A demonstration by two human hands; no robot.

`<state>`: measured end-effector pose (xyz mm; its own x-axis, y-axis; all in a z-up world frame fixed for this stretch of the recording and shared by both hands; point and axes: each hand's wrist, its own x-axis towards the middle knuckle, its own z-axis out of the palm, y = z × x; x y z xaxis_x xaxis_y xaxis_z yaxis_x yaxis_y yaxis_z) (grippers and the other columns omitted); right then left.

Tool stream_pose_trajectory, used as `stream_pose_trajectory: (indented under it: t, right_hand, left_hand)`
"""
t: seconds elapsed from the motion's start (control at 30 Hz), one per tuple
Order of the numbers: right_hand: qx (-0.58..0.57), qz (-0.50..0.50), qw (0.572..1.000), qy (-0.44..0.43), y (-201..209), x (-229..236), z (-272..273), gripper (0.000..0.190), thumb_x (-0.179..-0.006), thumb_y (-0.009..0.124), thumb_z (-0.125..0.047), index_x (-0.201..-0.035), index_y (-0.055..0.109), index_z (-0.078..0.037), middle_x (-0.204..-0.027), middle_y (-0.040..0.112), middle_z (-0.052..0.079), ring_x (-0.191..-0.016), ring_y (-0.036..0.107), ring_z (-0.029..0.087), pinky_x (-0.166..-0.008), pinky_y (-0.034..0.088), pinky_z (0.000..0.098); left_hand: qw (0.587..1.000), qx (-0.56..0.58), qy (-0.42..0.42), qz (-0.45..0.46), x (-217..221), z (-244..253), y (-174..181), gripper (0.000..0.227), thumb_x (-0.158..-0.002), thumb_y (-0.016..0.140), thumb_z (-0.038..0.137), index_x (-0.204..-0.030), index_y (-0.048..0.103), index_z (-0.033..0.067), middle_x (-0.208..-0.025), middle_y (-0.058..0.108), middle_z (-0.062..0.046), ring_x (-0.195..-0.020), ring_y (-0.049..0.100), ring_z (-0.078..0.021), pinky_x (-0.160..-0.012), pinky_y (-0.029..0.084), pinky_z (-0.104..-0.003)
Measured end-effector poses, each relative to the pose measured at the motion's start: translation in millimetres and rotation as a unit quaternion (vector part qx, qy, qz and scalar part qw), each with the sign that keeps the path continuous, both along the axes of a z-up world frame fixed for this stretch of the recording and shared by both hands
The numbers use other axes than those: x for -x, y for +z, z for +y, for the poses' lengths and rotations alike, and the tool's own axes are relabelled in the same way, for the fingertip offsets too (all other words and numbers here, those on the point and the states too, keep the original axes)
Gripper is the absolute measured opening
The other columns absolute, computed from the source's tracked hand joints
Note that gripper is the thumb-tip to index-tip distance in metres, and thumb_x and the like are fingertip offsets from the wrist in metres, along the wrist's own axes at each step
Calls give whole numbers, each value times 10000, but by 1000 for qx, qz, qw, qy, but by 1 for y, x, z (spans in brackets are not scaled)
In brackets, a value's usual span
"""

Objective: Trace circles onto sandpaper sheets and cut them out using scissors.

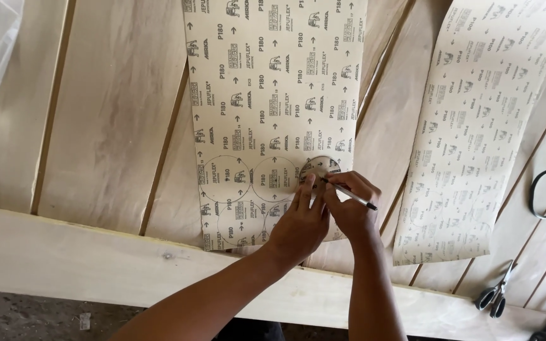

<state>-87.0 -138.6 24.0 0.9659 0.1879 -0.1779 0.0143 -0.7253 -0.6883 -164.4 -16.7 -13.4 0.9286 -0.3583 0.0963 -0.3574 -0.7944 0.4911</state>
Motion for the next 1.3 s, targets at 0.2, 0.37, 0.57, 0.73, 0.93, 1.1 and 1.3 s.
stream_pose_trajectory:
  t: [0.2, 0.37, 0.57, 0.73, 0.93, 1.1, 1.3]
  right_hand:
    - [25, -7, 1000, 9, 0, 0, 1, 111, -823, 752, 25, -931, 730, 20, -972, 780, 134, -866, 787, 218, -742, 643, 307]
    - [6, -18, 1000, 16, -1, 3, 0, 104, -835, 743, 32, -937, 727, 25, -995, 776, 143, -881, 788, 222, -758, 646, 304]
    - [14, -44, 999, 20, 0, 3, 1, 95, -835, 739, 42, -929, 725, 29, -975, 776, 145, -867, 785, 221, -753, 639, 307]
    - [16, -38, 999, 7, -5, 4, 0, 87, -843, 746, 29, -927, 735, 11, -961, 777, 133, -845, 782, 205, -736, 641, 293]
    - [40, -46, 998, -13, -3, 5, 6, 90, -826, 753, 25, -913, 738, 8, -915, 782, 132, -792, 773, 191, -701, 623, 293]
    - [16, -5, 1000, -20, -42, 15, -27, 39, -908, 731, -38, -938, 718, -59, -975, 799, 98, -817, 805, 187, -705, 666, 308]
    - [85, -145, 985, 37, -57, 23, -53, 226, -1033, 614, -7, -1242, 690, -49, -1361, 676, 237, -1252, 674, 360, -978, 612, 427]
  left_hand:
    - [1000, 19, 6, 8, -2, 2, 2, 490, -944, 562, 114, -1304, 539, -218, -1410, 493, -422, -1403, 400, -575, -1122, 462, -553]
    - [1000, -2, 7, -1, 2, -3, -2, 484, -960, 561, 105, -1323, 531, -215, -1405, 512, -402, -1414, 409, -566, -1121, 472, -544]
    - [1000, -4, 7, -1, -1, -2, 1, 479, -953, 562, 102, -1317, 538, -209, -1406, 515, -406, -1413, 406, -563, -1125, 462, -542]
    - [1000, -5, 1, 6, -2, -1, 3, 469, -950, 570, 116, -1286, 553, -211, -1395, 518, -410, -1406, 412, -565, -1129, 446, -552]
    - [1000, -2, 16, -1, 1, -2, 1, 461, -954, 577, 105, -1308, 564, -189, -1410, 531, -381, -1415, 424, -541, -1141, 451, -529]
    - [1000, -5, 15, -8, -4, 1, 6, 490, -912, 589, 119, -1299, 585, -181, -1400, 529, -372, -1368, 460, -540, -1113, 464, -532]
    - [939, 314, 23, 138, -3, 42, 1, 279, -1026, 629, 83, -1278, 664, -33, -1542, 478, -311, -1452, 461, -414, -1219, 419, -514]
